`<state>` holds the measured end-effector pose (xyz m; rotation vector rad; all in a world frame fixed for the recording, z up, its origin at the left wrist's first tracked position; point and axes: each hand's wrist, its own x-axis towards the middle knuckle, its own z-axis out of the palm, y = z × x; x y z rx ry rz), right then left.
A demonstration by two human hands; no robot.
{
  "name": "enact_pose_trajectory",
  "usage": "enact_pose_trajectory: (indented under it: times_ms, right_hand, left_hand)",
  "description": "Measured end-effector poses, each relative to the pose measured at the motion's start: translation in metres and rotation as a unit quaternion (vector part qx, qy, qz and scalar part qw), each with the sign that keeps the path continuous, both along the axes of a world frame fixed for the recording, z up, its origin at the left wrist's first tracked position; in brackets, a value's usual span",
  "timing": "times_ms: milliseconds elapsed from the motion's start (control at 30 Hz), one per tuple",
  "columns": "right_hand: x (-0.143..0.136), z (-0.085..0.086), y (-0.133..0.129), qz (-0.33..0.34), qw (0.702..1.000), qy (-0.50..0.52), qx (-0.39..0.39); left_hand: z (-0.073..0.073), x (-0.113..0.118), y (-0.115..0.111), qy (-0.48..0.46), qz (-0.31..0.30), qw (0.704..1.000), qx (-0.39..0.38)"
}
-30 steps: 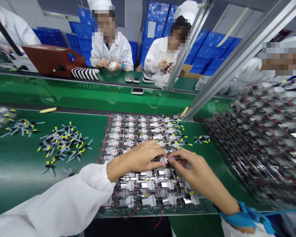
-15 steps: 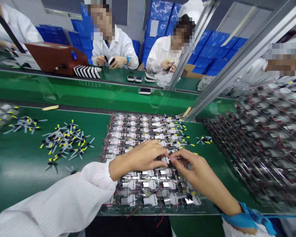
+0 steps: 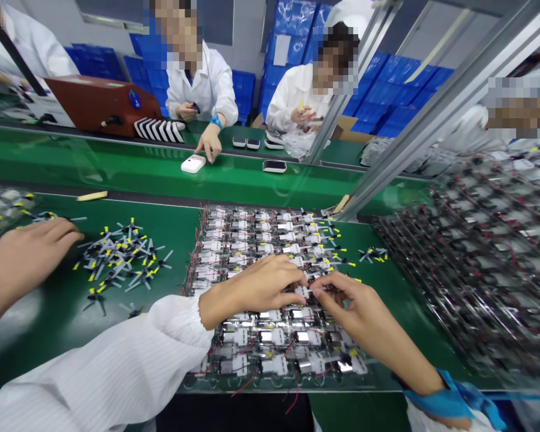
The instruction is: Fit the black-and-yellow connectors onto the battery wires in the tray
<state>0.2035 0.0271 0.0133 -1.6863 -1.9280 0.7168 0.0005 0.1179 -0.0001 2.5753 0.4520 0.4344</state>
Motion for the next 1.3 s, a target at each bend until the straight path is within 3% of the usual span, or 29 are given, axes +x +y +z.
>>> enact_pose_trajectory:
  times_ms: [867, 1300]
  right_hand:
    - [-0.005, -0.005, -0.001, -0.017, 1.000, -0.002, 0.004]
    - [-0.003, 0.010, 0.004, 0.000, 0.999, -0.047, -0.003]
  left_hand:
    - [0.000, 0.005, -0.004, 0.017, 0.006, 1.000, -0.005]
    - [0.000, 0.005, -0.004, 0.010, 0.009, 1.000, -0.005]
